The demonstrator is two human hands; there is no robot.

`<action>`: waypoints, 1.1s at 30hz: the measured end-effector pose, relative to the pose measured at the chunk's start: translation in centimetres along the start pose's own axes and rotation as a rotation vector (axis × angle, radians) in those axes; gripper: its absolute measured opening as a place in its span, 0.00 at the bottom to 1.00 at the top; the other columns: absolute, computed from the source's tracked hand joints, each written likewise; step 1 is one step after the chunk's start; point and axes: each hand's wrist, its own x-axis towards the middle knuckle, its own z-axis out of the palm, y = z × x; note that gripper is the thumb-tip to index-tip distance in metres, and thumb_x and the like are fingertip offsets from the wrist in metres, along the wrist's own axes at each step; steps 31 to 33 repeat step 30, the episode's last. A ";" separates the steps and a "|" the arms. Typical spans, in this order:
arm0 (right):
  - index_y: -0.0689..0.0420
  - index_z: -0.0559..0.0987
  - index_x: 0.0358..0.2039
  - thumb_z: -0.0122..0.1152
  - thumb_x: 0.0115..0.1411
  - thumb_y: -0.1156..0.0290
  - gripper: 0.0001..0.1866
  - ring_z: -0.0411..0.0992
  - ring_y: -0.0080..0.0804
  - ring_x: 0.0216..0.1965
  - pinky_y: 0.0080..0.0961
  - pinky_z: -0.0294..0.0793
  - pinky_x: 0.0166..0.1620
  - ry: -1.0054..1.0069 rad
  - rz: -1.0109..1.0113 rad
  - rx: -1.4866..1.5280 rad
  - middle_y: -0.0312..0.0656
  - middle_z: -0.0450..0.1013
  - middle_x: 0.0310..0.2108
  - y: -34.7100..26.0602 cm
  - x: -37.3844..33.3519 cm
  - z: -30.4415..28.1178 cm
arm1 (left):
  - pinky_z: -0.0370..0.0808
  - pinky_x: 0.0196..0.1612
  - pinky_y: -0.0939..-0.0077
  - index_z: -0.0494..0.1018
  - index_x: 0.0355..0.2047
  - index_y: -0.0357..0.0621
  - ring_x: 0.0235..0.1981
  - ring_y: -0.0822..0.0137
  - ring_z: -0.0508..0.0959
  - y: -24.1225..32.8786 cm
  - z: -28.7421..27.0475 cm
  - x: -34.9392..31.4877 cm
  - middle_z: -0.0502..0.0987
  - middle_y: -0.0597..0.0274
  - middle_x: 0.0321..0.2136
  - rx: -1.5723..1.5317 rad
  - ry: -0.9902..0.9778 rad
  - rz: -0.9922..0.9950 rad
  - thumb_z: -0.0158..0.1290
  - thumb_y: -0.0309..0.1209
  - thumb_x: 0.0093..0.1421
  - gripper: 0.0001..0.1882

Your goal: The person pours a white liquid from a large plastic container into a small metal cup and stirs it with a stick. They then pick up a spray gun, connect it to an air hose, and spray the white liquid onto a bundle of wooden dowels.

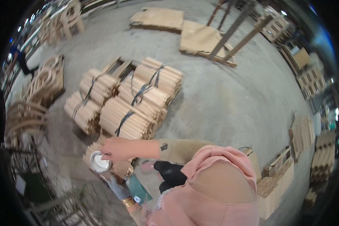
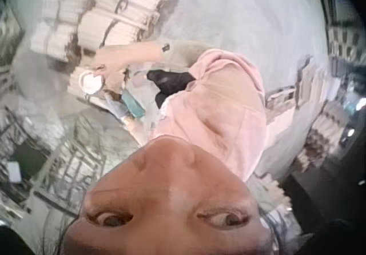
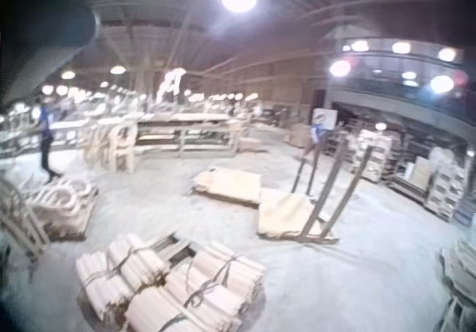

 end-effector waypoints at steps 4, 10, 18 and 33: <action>0.61 0.74 0.25 0.53 0.52 0.70 0.07 0.69 0.44 0.24 0.32 0.67 0.27 0.027 0.146 -0.030 0.47 0.70 0.20 -1.0 -5.5 -8.3 | 0.66 0.45 0.64 0.61 0.47 0.33 0.43 0.57 0.67 -0.6 5.2 2.5 0.63 0.45 0.46 0.892 -0.254 0.803 0.44 0.30 0.57 0.19; 0.61 0.77 0.30 0.53 0.51 0.73 0.07 0.71 0.31 0.24 0.26 0.69 0.29 0.373 0.232 -0.018 0.47 0.73 0.26 1.7 -14.1 -23.2 | 0.65 0.36 0.77 0.64 0.43 0.31 0.34 0.71 0.66 7.6 25.0 1.7 0.68 0.58 0.35 -0.119 -0.702 -0.127 0.43 0.30 0.56 0.17; 0.65 0.74 0.26 0.50 0.57 0.69 0.11 0.71 0.25 0.20 0.17 0.72 0.25 0.738 0.435 0.089 0.42 0.72 0.20 4.4 -24.0 -43.4 | 0.66 0.30 0.84 0.65 0.36 0.35 0.30 0.78 0.66 12.9 52.0 3.2 0.68 0.64 0.28 -0.231 -0.981 -0.050 0.45 0.28 0.55 0.10; 0.64 0.75 0.29 0.54 0.55 0.71 0.08 0.73 0.23 0.25 0.17 0.74 0.29 0.617 0.476 -0.054 0.40 0.72 0.21 19.1 -27.0 -67.0 | 0.67 0.42 0.79 0.63 0.46 0.33 0.37 0.73 0.70 13.4 78.0 7.7 0.71 0.61 0.39 -0.203 -1.171 -0.255 0.46 0.30 0.54 0.20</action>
